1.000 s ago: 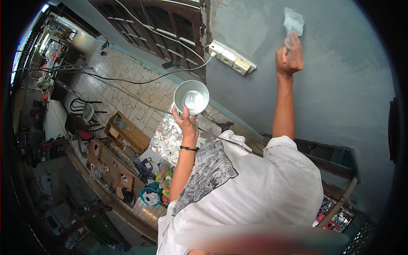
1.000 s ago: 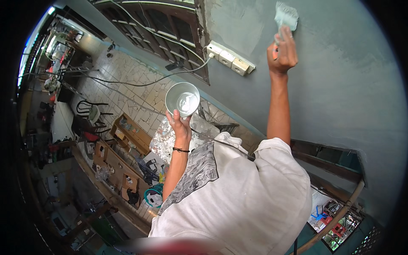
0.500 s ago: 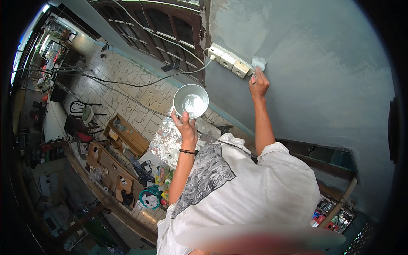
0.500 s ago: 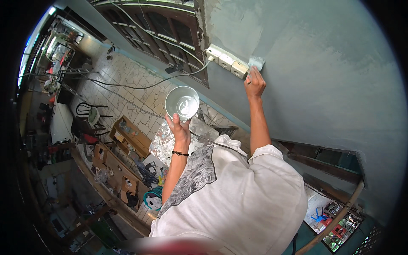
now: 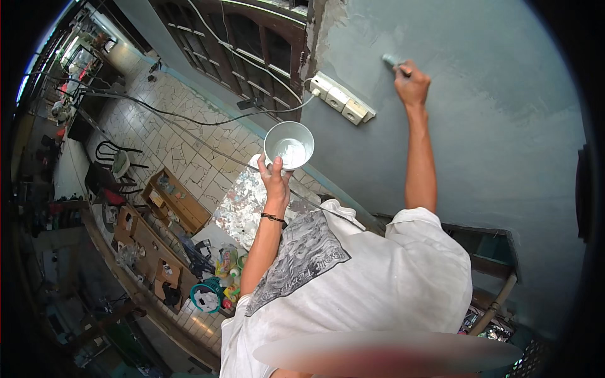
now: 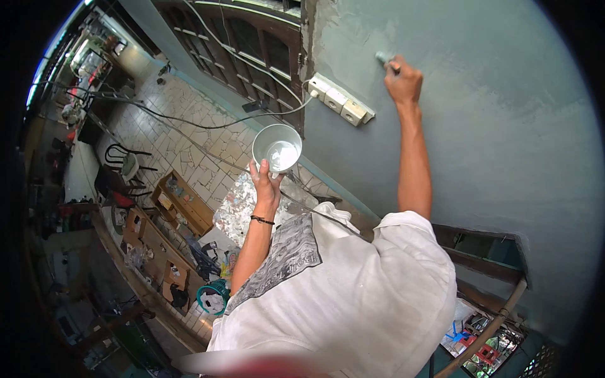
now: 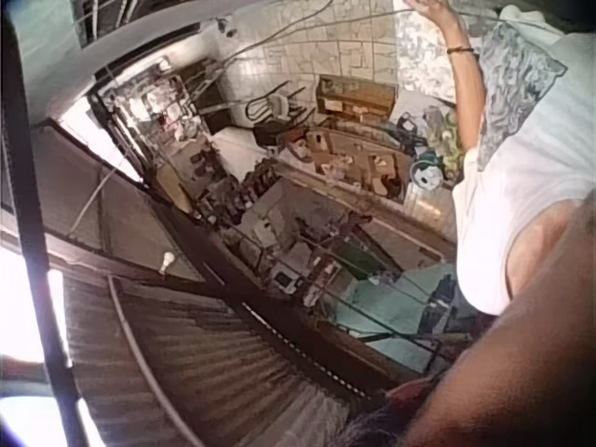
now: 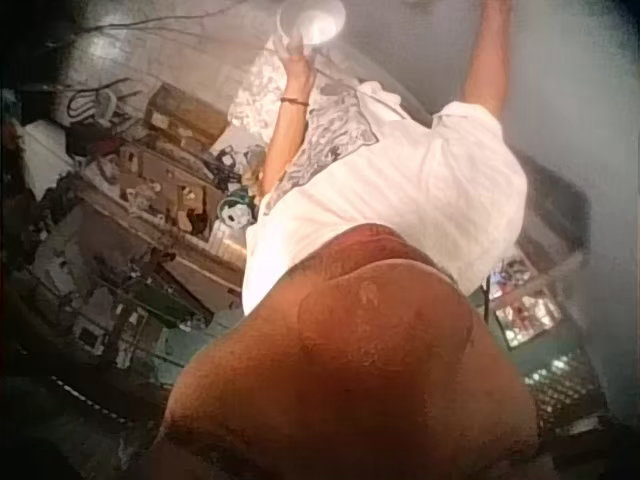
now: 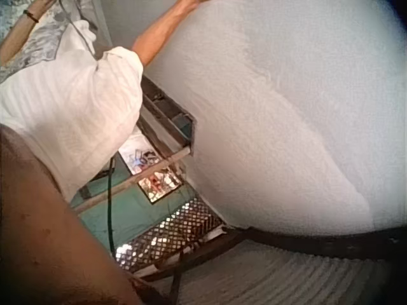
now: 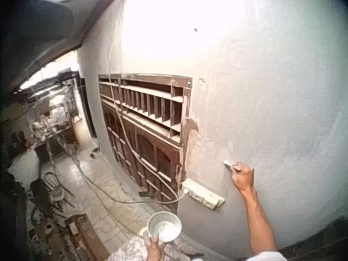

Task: The person applies paint from a paint bucket onto a wall using a paint brush.

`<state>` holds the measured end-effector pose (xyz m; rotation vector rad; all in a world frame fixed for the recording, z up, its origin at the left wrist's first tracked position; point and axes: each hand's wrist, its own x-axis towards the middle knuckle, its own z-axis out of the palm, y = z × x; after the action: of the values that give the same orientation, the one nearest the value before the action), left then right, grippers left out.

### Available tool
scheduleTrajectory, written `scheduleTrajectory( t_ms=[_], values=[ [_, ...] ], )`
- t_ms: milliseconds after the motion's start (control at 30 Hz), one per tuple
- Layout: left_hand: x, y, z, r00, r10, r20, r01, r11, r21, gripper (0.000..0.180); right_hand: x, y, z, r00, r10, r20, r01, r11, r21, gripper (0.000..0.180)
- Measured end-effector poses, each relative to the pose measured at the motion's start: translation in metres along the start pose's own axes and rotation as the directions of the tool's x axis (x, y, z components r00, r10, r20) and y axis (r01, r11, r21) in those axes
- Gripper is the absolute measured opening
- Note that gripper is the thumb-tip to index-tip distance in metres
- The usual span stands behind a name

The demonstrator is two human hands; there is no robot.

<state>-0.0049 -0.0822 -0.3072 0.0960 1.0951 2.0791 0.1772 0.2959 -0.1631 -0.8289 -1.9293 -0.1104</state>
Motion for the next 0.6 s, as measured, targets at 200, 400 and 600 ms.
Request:
scheduleTrajectory(
  t_ms=[200, 400, 600],
  values=[
    [0.001, 0.003, 0.001, 0.998, -0.027, 0.051, 0.025, 0.999, 0.035, 0.081, 0.098, -0.069, -0.059, 0.728, -0.43, -0.533, 0.428, 0.893, -0.136, 0.017],
    [0.0, 0.003, 0.001, 1.0, -0.01, 0.024, 0.01, 1.0, -0.025, 0.081, 0.018, -0.048, 0.015, 0.911, -0.32, -0.259, 0.269, 0.939, -0.214, 0.029],
    [-0.006, 0.004, -0.006, 0.999, -0.024, 0.04, 0.023, 1.0, 0.008, 0.086, -0.134, -0.014, 0.08, 0.993, -0.113, -0.028, 0.107, 0.979, -0.171, 0.036]
  ],
)
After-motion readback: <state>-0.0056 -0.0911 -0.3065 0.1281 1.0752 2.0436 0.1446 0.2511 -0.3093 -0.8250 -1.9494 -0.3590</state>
